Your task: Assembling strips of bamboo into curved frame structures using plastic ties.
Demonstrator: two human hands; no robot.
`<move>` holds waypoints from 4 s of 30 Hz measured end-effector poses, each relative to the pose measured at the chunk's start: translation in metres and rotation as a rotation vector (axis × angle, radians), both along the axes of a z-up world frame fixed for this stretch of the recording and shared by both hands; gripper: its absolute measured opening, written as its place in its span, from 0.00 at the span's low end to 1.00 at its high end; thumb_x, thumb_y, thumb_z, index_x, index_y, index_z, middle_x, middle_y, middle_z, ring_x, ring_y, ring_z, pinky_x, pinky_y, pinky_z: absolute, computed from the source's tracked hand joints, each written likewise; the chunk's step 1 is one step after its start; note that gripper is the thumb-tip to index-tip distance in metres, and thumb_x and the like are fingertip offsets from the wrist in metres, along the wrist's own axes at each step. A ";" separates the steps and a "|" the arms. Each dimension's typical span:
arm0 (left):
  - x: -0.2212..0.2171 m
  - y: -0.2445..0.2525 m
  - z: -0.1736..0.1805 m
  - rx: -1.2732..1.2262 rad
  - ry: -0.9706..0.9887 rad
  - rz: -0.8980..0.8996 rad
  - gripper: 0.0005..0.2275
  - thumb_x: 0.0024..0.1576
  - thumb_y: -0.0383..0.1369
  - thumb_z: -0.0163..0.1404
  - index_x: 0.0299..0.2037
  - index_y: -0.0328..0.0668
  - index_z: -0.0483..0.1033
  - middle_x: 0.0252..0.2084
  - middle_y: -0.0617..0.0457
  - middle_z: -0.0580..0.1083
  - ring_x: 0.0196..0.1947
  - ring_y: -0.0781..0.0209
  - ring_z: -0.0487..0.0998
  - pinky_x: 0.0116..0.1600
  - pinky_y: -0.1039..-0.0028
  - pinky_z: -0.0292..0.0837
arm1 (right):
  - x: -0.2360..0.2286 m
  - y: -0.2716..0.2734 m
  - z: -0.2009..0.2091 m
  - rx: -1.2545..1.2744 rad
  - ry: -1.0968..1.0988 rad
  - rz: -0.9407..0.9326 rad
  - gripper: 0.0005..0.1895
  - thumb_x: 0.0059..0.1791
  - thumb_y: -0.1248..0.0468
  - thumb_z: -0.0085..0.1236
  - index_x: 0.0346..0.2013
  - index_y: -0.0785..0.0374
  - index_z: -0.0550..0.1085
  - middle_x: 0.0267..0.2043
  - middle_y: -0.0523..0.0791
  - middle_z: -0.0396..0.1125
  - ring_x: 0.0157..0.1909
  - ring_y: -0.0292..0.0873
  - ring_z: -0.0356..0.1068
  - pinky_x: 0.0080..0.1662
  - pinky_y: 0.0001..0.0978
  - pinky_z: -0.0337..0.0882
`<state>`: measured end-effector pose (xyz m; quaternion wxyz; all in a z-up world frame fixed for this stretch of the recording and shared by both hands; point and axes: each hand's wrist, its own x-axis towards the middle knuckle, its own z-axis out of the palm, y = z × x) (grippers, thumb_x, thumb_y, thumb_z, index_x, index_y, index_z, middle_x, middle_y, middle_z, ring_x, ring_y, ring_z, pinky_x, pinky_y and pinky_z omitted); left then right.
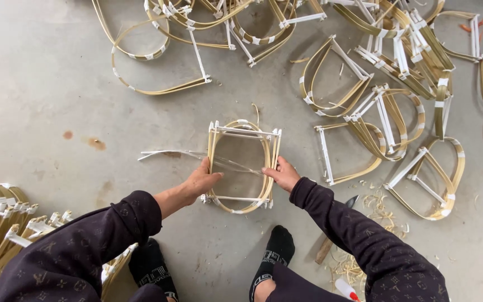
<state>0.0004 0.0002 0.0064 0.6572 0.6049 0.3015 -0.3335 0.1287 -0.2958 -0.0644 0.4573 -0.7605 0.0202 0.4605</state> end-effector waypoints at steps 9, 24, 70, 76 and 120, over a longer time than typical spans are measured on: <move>-0.008 -0.003 -0.033 0.159 -0.069 -0.071 0.42 0.58 0.37 0.52 0.76 0.39 0.33 0.73 0.38 0.55 0.71 0.47 0.58 0.70 0.64 0.58 | -0.010 -0.017 0.008 0.083 -0.035 0.209 0.33 0.50 0.59 0.61 0.65 0.65 0.59 0.55 0.49 0.69 0.56 0.42 0.70 0.58 0.35 0.71; 0.007 0.009 0.016 0.545 -0.254 -0.068 0.27 0.55 0.31 0.53 0.66 0.45 0.61 0.51 0.46 0.70 0.42 0.53 0.75 0.48 0.60 0.73 | 0.196 -0.060 0.054 -0.658 -1.164 0.490 0.21 0.46 0.66 0.67 0.51 0.61 0.70 0.52 0.51 0.66 0.50 0.55 0.70 0.50 0.46 0.71; 0.030 0.026 0.020 0.015 -0.340 0.476 0.19 0.68 0.42 0.42 0.52 0.33 0.78 0.32 0.56 0.75 0.27 0.68 0.71 0.32 0.72 0.67 | -0.028 0.017 0.236 0.024 -1.251 0.732 0.12 0.50 0.66 0.60 0.48 0.55 0.80 0.41 0.43 0.75 0.38 0.44 0.77 0.39 0.35 0.77; 0.025 0.018 0.045 0.264 -0.372 0.358 0.22 0.66 0.46 0.36 0.51 0.36 0.77 0.37 0.54 0.78 0.29 0.67 0.73 0.35 0.73 0.71 | -0.051 0.007 0.211 0.113 -1.193 0.702 0.21 0.50 0.58 0.59 0.58 0.55 0.73 0.58 0.47 0.71 0.46 0.49 0.77 0.43 0.36 0.76; 0.032 0.020 0.087 0.561 -0.608 0.022 0.21 0.56 0.30 0.55 0.61 0.43 0.74 0.48 0.49 0.70 0.34 0.63 0.74 0.41 0.72 0.75 | 0.131 -0.135 0.083 -0.696 -0.770 0.158 0.18 0.49 0.56 0.67 0.46 0.66 0.77 0.36 0.53 0.73 0.38 0.52 0.72 0.42 0.44 0.70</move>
